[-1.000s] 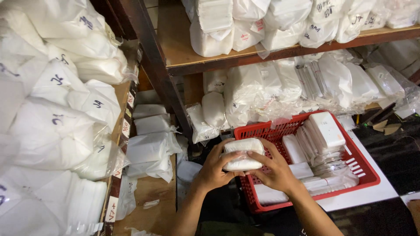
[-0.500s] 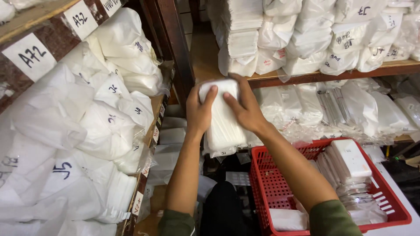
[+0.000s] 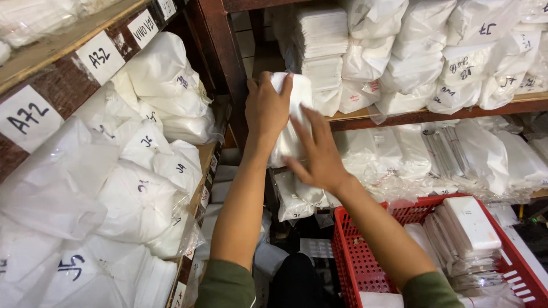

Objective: Organizing packaged electronics accessories into sorted storage shelves in a stockroom.

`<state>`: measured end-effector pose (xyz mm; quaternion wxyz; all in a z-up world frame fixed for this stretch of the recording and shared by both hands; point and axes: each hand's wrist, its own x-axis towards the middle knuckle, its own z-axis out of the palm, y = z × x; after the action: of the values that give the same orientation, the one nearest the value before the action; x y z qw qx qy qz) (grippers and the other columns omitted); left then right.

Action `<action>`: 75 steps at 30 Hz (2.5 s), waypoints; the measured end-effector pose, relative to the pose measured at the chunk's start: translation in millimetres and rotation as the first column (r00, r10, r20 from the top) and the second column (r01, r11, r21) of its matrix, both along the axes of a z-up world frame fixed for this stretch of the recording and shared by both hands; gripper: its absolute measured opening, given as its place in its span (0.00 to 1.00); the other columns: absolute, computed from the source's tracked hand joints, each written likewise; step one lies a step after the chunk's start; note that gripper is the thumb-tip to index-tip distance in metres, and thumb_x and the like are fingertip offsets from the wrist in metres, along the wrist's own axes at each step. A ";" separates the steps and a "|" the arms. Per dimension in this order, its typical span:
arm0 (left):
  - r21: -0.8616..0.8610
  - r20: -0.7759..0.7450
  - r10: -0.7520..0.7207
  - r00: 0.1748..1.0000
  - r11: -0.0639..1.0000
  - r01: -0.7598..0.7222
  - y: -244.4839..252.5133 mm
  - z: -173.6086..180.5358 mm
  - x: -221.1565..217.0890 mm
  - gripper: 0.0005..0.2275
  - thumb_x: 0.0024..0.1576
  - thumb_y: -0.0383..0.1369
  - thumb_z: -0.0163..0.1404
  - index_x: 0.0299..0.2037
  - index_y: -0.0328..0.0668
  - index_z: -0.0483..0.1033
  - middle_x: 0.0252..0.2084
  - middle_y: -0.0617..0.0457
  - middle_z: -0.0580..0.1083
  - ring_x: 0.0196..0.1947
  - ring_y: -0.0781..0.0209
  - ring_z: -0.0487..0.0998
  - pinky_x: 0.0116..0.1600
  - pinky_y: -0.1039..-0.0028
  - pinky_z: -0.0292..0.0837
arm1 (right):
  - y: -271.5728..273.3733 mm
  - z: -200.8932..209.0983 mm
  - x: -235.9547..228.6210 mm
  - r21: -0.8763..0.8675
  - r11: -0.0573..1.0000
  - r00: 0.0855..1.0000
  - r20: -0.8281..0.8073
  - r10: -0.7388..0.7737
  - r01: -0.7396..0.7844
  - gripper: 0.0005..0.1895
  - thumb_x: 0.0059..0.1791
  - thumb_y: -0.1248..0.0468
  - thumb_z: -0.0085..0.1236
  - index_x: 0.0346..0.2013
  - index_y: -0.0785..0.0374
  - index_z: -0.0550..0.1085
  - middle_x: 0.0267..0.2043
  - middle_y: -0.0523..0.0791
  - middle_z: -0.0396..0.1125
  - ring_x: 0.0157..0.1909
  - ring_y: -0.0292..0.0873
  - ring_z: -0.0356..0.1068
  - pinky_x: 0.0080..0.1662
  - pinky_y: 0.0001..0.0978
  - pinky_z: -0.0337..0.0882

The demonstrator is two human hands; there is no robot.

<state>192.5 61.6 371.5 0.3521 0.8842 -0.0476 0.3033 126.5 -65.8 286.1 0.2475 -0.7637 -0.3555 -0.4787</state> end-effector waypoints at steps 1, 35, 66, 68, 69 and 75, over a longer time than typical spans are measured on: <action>-0.006 0.007 0.002 1.000 1.000 -0.002 0.6 0.2 9.2 0.24 0.60 0.57 0.43 0.51 0.45 0.70 0.49 0.41 0.69 0.48 0.34 0.79 0.50 0.51 0.77 | 3.7 -9.3 -3.0 -0.006 1.000 1.000 0.007 0.002 -0.002 0.39 0.52 0.48 0.55 0.73 0.63 0.57 0.71 0.63 0.50 0.72 0.68 0.51 0.71 0.60 0.51; 0.755 0.213 -0.033 0.977 0.640 -0.143 17.0 19.5 84.2 0.08 0.56 0.29 0.51 0.31 0.36 0.84 0.38 0.42 0.78 0.38 0.48 0.77 0.67 0.57 0.51 | 13.1 45.0 -14.3 -0.132 0.974 0.978 -0.075 -0.194 0.183 0.29 0.46 0.67 0.58 0.63 0.62 0.68 0.67 0.49 0.62 0.72 0.52 0.59 0.67 0.45 0.61; 0.453 0.593 -0.278 0.756 0.891 -0.028 47.3 -76.6 5.1 0.34 0.49 0.28 0.67 0.67 0.38 0.66 0.64 0.41 0.68 0.65 0.41 0.69 0.67 0.56 0.71 | -2.4 23.0 59.1 -0.211 0.770 0.773 0.397 -0.496 0.602 0.55 0.31 0.45 0.73 0.70 0.55 0.66 0.64 0.42 0.66 0.49 0.47 0.63 0.49 0.37 0.61; 0.451 0.587 -0.273 0.762 0.892 -0.028 47.5 -80.3 11.4 0.33 0.51 0.28 0.66 0.68 0.39 0.65 0.65 0.41 0.67 0.66 0.42 0.68 0.68 0.56 0.69 | 1.9 24.0 60.3 -0.174 0.778 0.760 0.420 -0.496 0.604 0.46 0.38 0.50 0.69 0.70 0.56 0.67 0.64 0.42 0.66 0.48 0.47 0.63 0.47 0.37 0.61; 0.448 0.582 -0.270 0.767 0.894 -0.026 47.1 -82.1 14.3 0.33 0.53 0.28 0.65 0.69 0.39 0.64 0.66 0.42 0.66 0.68 0.43 0.67 0.70 0.57 0.68 | 3.5 24.5 60.5 -0.137 0.783 0.744 0.444 -0.499 0.607 0.38 0.45 0.55 0.66 0.70 0.57 0.67 0.64 0.42 0.66 0.46 0.48 0.63 0.46 0.36 0.61; 0.446 0.598 -0.200 0.776 0.887 -0.115 34.7 -90.2 22.6 0.30 0.58 0.24 0.60 0.71 0.36 0.60 0.70 0.39 0.62 0.71 0.42 0.63 0.72 0.57 0.62 | 9.3 19.7 69.7 -0.073 0.753 0.689 0.468 -0.553 0.654 0.32 0.49 0.65 0.57 0.69 0.57 0.67 0.66 0.42 0.66 0.44 0.47 0.64 0.45 0.36 0.60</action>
<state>215.1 96.3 281.3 0.1036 0.7875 -0.2531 0.5523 196.2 -56.5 305.8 -0.0988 -0.7403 -0.1806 -0.6400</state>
